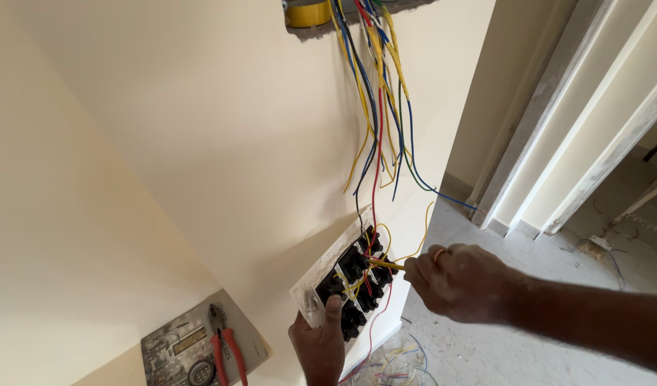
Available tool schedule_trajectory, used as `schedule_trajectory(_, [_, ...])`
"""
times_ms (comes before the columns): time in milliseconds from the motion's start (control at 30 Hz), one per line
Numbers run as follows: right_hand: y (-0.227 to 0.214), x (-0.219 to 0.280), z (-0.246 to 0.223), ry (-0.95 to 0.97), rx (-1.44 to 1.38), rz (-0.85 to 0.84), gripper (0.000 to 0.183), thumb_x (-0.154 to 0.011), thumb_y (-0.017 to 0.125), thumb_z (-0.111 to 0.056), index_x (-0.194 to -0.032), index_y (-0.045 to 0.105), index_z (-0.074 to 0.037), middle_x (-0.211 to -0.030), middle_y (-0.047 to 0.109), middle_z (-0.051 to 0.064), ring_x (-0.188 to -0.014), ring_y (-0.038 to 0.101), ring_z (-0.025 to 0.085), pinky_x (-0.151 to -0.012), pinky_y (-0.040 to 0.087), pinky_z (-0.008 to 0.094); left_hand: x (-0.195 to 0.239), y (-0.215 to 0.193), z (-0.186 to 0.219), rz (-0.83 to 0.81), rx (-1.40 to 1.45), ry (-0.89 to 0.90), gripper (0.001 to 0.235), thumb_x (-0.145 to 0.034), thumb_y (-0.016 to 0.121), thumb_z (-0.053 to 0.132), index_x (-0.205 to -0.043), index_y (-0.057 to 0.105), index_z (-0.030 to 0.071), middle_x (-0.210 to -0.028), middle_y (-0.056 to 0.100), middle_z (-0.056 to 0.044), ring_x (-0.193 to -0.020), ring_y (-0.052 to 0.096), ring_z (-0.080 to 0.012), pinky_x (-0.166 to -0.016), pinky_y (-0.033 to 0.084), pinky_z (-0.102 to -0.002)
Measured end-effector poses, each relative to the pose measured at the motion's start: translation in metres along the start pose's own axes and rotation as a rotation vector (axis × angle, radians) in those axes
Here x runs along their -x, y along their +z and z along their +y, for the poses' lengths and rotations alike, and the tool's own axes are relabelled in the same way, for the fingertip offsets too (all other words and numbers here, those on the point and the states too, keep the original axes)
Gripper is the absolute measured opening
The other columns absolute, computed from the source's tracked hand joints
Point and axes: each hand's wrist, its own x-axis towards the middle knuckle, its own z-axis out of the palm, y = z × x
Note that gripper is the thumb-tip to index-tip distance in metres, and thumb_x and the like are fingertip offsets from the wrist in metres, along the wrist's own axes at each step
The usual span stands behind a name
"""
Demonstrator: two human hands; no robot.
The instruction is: The person connects wires to an electrical switch panel using a screwdriver and pliers.
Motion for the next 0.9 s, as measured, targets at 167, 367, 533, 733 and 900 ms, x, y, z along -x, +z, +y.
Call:
schedule_trajectory(167, [-0.018,-0.016,-0.013,0.681,-0.464,-0.215,0.041,-0.101,0.068,-0.036,-0.078,0.069,-0.002,-0.060,0.064,0.014,-0.046,0.057,0.027,-0.053,0.049,0.044,-0.004,-0.005,0.001,-0.027,0.064,0.129,0.046,-0.087,0.077,0.041,-0.091,0.072,-0.004,-0.065,0.066,0.000,-0.062,0.055,-0.0078,-0.057,0.049,-0.029])
schedule_trajectory(367, [-0.023,-0.012,-0.010,0.653,-0.663,0.062,0.027,-0.085,0.075,-0.027,-0.093,0.075,-0.001,-0.067,0.072,0.015,-0.054,0.062,0.023,-0.054,0.053,0.046,-0.004,-0.004,0.002,-0.002,-0.054,0.073,0.046,-0.085,0.078,0.040,-0.090,0.073,-0.006,-0.058,0.064,-0.005,-0.057,0.055,-0.0103,-0.053,0.048,-0.032])
schedule_trajectory(533, [-0.001,0.007,0.005,-0.203,0.431,0.097,0.022,-0.090,0.069,-0.008,-0.101,0.070,0.011,-0.078,0.068,0.011,-0.066,0.066,0.015,-0.046,0.050,0.030,0.000,-0.002,0.003,0.005,-0.038,0.121,0.046,-0.085,0.077,0.040,-0.095,0.074,-0.004,-0.060,0.069,-0.004,-0.058,0.057,-0.0087,-0.055,0.051,-0.030])
schedule_trajectory(733, [-0.008,-0.009,-0.013,0.287,-0.160,-0.028,0.017,-0.086,0.065,-0.020,-0.086,0.066,-0.003,-0.069,0.063,0.012,-0.055,0.063,0.028,-0.045,0.052,0.043,-0.006,-0.008,0.002,-0.009,-0.044,0.116,0.046,-0.087,0.077,0.040,-0.093,0.073,-0.005,-0.060,0.065,-0.004,-0.057,0.053,-0.0090,-0.054,0.049,-0.031])
schedule_trajectory(900, [-0.033,-0.024,-0.025,0.824,-0.561,-0.110,0.037,-0.094,0.064,-0.035,-0.071,0.070,-0.007,-0.061,0.066,0.016,-0.057,0.063,0.034,-0.064,0.051,0.050,-0.008,-0.009,0.000,-0.019,-0.062,0.070,0.047,-0.088,0.077,0.040,-0.082,0.069,-0.005,-0.054,0.055,-0.003,-0.054,0.047,-0.0098,-0.049,0.042,-0.032])
